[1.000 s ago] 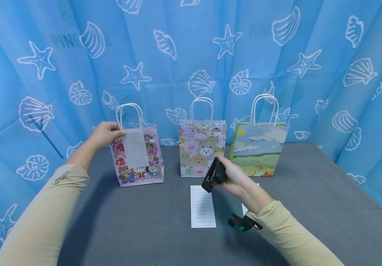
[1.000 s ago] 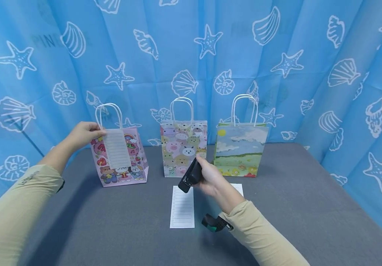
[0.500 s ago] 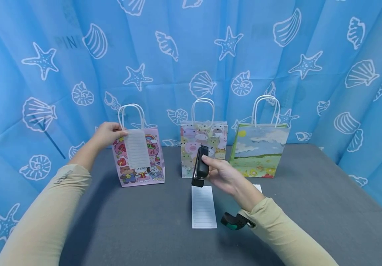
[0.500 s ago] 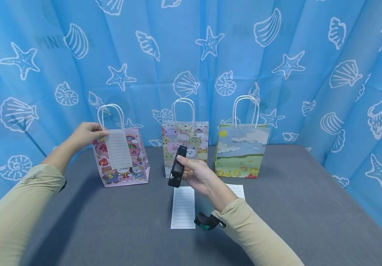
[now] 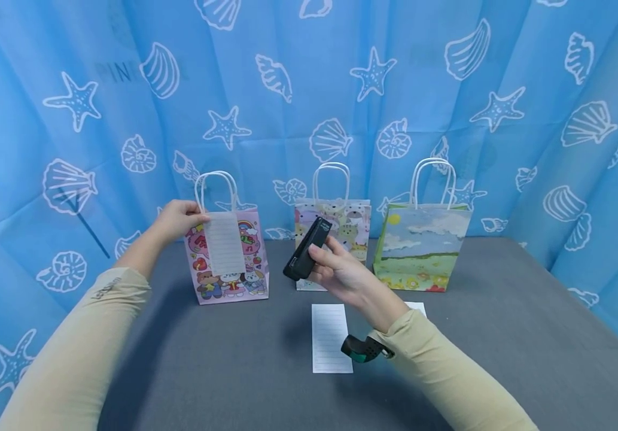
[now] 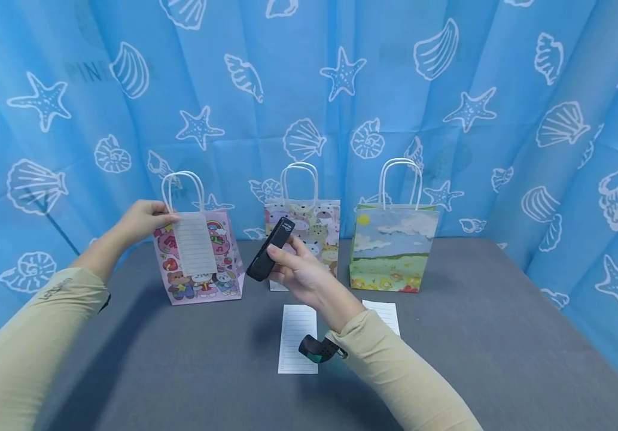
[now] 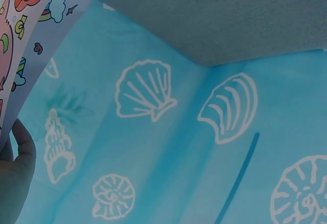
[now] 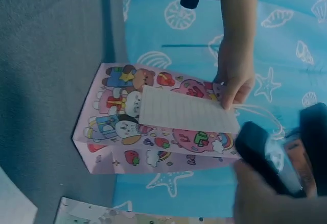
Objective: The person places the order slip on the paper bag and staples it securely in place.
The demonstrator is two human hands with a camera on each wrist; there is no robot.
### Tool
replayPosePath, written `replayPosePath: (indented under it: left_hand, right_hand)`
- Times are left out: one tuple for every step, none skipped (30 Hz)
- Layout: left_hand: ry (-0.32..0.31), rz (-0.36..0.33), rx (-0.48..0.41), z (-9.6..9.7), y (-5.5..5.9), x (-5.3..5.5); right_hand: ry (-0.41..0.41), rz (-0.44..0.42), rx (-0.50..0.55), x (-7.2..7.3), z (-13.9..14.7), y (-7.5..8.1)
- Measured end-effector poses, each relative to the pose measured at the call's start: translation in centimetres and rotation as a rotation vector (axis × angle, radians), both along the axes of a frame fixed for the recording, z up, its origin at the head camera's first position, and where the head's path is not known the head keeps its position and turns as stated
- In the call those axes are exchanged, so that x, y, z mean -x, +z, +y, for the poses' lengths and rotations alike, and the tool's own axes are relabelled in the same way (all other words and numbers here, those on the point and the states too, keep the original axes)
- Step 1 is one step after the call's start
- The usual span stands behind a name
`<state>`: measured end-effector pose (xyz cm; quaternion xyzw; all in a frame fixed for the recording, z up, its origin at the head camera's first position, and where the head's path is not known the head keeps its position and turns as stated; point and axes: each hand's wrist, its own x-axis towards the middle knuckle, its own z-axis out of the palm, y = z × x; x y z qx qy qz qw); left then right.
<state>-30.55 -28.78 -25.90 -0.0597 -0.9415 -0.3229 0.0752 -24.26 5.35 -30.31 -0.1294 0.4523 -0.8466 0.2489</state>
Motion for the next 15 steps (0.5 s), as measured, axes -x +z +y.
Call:
replayPosePath:
  left_hand:
    - [0.0, -0.001, -0.003, 0.0, 0.0, 0.0]
    - [0.001, 0.0, -0.006, 0.0, 0.0, 0.0]
    - [0.0, 0.0, -0.01, 0.0, 0.0, 0.0]
    - [0.002, 0.001, -0.01, 0.0, 0.0, 0.0]
    - [0.003, 0.003, -0.008, 0.0, 0.1, 0.0]
    - [0.004, 0.003, -0.006, 0.0, 0.0, 0.0]
    - [0.004, 0.005, -0.003, 0.0, 0.1, 0.0]
    - [0.003, 0.006, -0.001, 0.0, 0.1, 0.0]
    - [0.002, 0.006, 0.0, 0.1, 0.1, 0.0]
    - [0.003, 0.006, 0.001, 0.1, 0.1, -0.1]
    - [0.003, 0.006, 0.0, 0.1, 0.1, -0.1]
    - [0.003, 0.004, -0.002, 0.2, 0.1, -0.2]
    - [0.004, 0.003, -0.002, 0.2, 0.1, -0.2]
    - [0.005, 0.001, 0.0, 0.2, 0.1, -0.2]
    - [0.005, 0.0, 0.001, 0.2, 0.1, -0.2]
  right_hand:
    - [-0.008, 0.017, -0.025, 0.1, -0.2, 0.2]
    - [-0.018, 0.033, -0.05, 0.2, -0.5, 0.4]
    - [-0.026, 0.042, -0.071, 0.3, -0.8, 0.6]
    - [-0.035, 0.047, -0.092, 0.5, -1.1, 0.9]
    - [-0.043, 0.06, -0.111, 0.7, -1.4, 1.1]
    - [-0.053, 0.067, -0.121, 0.9, -1.7, 1.3]
    - [-0.064, 0.07, -0.126, 1.2, -2.1, 1.5]
    - [-0.074, 0.081, -0.135, 1.4, -2.4, 1.8]
    - [-0.084, 0.094, -0.146, 1.6, -2.8, 2.0]
    - [-0.094, 0.103, -0.154, 1.8, -3.1, 2.2]
    - [-0.101, 0.114, -0.161, 2.0, -3.5, 2.5]
    - [-0.105, 0.121, -0.164, 2.1, -3.8, 2.7]
    - [-0.106, 0.128, -0.165, 2.3, -4.1, 3.0]
    - [-0.106, 0.132, -0.164, 2.4, -4.4, 3.2]
    - [-0.106, 0.134, -0.161, 2.5, -4.7, 3.4]
